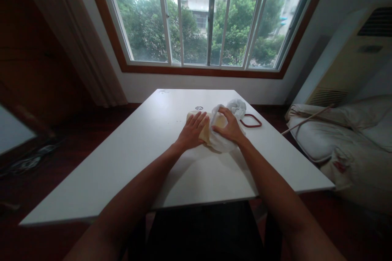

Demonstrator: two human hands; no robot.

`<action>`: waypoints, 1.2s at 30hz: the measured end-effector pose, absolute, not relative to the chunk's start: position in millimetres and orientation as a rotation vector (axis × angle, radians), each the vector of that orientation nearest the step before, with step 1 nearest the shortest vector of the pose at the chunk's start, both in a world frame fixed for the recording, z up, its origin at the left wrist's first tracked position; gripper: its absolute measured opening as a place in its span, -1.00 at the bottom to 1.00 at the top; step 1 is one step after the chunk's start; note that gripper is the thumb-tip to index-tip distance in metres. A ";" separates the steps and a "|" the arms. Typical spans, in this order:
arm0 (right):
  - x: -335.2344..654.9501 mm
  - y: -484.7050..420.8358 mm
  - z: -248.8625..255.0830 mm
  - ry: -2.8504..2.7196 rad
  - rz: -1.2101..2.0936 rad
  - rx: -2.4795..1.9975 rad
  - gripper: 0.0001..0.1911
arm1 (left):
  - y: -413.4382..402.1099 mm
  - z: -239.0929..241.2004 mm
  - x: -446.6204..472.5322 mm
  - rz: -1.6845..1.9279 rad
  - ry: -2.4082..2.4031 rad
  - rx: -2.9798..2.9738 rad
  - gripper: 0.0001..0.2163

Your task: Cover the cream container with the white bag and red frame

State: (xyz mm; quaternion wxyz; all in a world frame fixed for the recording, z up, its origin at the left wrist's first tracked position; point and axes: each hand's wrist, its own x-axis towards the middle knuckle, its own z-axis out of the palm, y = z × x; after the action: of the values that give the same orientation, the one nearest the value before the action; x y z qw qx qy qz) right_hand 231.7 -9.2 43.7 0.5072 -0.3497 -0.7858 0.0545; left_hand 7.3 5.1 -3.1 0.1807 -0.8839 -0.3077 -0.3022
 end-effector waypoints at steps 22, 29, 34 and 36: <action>248.3 10.6 26.4 -1.788 0.281 -0.929 0.04 | 2.2 -0.1 2.6 -1.364 -1.011 -2.451 0.04; 242.9 22.5 9.5 -1.728 0.622 -0.912 0.16 | 12.7 -16.5 3.8 -1.910 -1.169 -2.534 0.13; 235.3 23.9 6.7 -1.758 0.629 -0.936 0.14 | 27.6 -32.9 10.5 -2.122 -1.308 -2.754 0.10; 235.3 24.7 5.5 -1.728 0.647 -0.926 0.14 | 33.7 -34.1 4.0 -2.118 -1.343 -2.820 0.14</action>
State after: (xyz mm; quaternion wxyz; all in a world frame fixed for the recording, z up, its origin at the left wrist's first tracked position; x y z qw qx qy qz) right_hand 235.3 24.7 5.5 0.5129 -0.3849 -0.7186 0.2692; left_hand 4.0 33.7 -34.1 -0.3107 -0.7102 -0.3382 -0.5336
